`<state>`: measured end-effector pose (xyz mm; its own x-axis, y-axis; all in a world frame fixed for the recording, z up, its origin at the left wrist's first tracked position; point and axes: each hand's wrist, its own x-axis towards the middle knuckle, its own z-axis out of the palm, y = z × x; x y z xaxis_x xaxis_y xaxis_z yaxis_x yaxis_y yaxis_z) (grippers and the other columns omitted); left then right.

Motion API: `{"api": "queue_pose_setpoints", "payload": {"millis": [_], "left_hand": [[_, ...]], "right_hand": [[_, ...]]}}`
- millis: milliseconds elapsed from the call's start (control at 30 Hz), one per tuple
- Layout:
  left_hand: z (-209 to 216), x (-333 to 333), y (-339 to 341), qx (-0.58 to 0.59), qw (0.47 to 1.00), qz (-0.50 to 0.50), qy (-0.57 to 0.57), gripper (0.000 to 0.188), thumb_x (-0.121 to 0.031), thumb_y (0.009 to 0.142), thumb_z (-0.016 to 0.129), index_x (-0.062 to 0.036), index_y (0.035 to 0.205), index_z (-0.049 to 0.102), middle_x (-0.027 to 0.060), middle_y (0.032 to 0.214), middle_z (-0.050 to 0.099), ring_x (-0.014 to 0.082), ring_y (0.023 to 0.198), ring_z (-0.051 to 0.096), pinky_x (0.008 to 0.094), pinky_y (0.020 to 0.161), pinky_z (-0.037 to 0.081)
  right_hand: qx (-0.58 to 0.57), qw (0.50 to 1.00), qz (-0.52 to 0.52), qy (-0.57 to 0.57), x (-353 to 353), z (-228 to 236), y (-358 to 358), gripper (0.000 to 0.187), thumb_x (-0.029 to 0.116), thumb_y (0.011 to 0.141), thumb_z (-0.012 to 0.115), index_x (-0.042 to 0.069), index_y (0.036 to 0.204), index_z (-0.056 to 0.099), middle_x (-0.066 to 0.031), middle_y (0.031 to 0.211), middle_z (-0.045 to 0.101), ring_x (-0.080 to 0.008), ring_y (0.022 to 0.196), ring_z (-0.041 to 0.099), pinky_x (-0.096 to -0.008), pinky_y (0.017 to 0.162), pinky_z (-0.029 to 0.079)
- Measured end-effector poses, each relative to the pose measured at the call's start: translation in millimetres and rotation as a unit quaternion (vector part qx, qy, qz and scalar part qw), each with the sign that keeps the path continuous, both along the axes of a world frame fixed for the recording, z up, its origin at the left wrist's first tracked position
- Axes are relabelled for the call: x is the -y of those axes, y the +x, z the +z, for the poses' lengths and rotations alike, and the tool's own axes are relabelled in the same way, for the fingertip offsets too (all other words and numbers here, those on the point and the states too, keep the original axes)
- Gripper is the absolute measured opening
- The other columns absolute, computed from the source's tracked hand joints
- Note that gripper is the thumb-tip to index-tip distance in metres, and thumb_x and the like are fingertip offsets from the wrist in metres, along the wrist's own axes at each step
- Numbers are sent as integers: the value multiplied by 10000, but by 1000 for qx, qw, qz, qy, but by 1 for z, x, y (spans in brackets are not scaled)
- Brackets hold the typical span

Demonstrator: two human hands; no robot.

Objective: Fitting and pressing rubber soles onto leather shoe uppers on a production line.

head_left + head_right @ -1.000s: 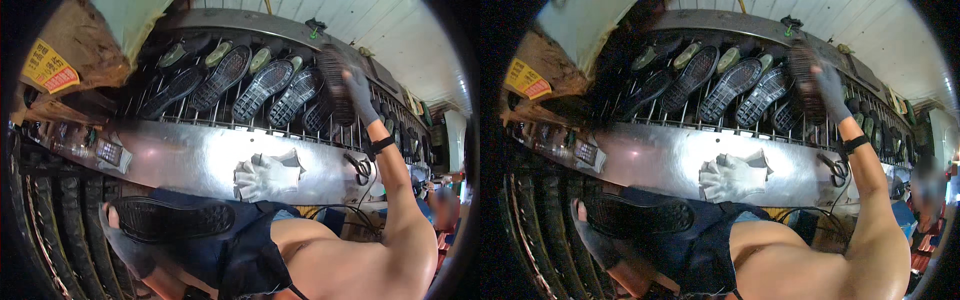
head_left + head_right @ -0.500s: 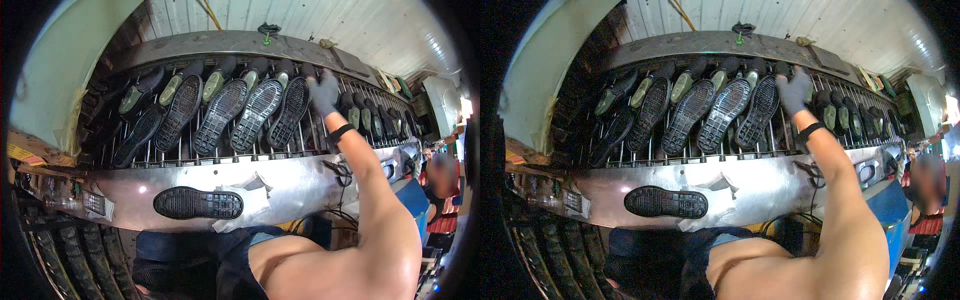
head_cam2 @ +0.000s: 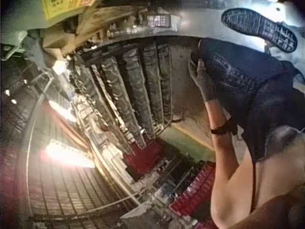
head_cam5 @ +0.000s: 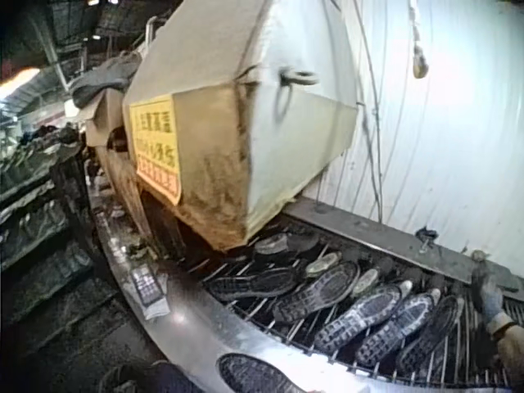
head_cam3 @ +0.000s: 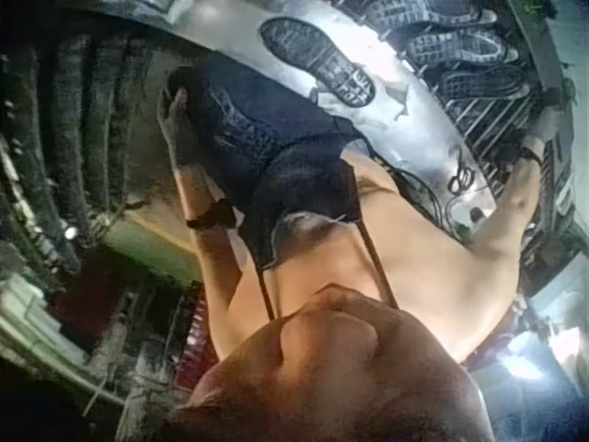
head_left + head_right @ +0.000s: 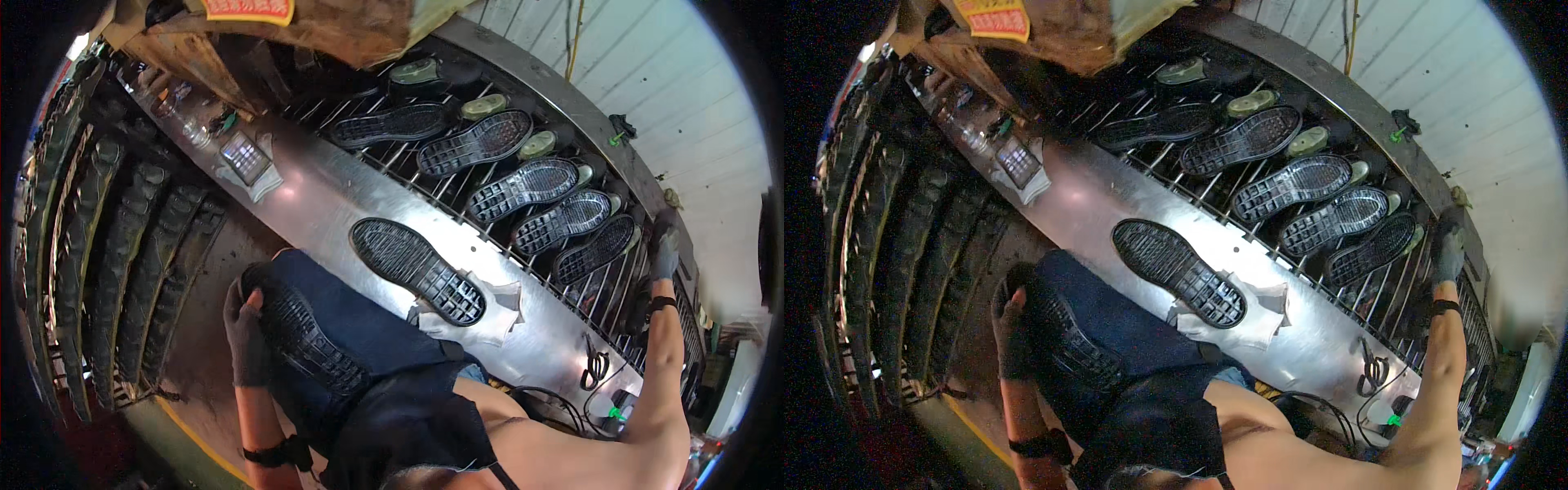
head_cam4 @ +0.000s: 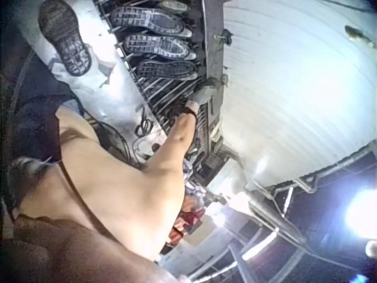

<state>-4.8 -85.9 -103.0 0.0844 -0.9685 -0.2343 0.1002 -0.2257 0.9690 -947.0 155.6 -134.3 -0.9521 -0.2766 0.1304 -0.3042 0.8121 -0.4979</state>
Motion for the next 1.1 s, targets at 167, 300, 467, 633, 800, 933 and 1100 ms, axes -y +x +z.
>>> {"api": "queue_pose_setpoints", "payload": {"millis": [167,300,467,633,800,933,1100], "left_hand": [[-13,19,-10,464,865,-1,-193,435,-211,1019,649,23,1381,600,88,1312,634,224,1226,590,353,1074,456],[7,4,-51,142,967,-21,-209,572,-253,1074,604,-25,1567,424,162,1493,541,262,1365,536,401,1173,424],[17,-12,-72,-191,981,-9,-33,720,-351,1092,580,-88,1660,225,176,1545,485,316,1392,529,483,1158,454],[23,-37,-22,-417,907,39,-28,720,-520,1055,570,-68,1581,379,211,1509,551,397,1393,540,570,1153,476],[7,-30,-6,-301,939,-86,-141,837,-602,964,664,-17,1528,466,174,1453,597,323,1322,600,472,1120,499],[-21,17,8,301,947,47,-101,589,-313,917,809,10,1374,625,172,1296,689,279,1227,657,389,1031,528],[-13,31,30,348,931,-26,-104,349,-206,937,742,27,1197,716,140,1081,768,273,1034,732,370,941,569]], "right_hand": [[90,956,205,-191,82,47,124,556,391,1029,674,4,1426,632,-139,1400,664,-222,1249,622,-362,1052,473],[398,802,374,-242,149,53,322,510,394,1016,687,16,1358,684,-27,1215,701,-149,1110,618,-319,1028,464],[453,661,597,-29,167,71,555,748,392,925,770,-2,1510,520,-86,1423,619,-184,1312,565,-337,1116,436],[722,489,489,22,174,85,670,859,655,988,605,-19,1511,505,-109,1416,603,-186,1303,565,-336,1110,433],[769,429,472,37,186,97,706,796,691,987,585,-19,1344,639,-117,1172,727,-173,1032,695,-290,931,546],[781,463,418,-8,193,111,703,681,558,999,655,-13,1368,624,-129,1213,730,-202,1046,713,-309,959,566],[799,478,362,-47,202,113,698,608,495,1022,644,19,1398,613,-122,1258,718,-198,1073,711,-326,967,572]]}}
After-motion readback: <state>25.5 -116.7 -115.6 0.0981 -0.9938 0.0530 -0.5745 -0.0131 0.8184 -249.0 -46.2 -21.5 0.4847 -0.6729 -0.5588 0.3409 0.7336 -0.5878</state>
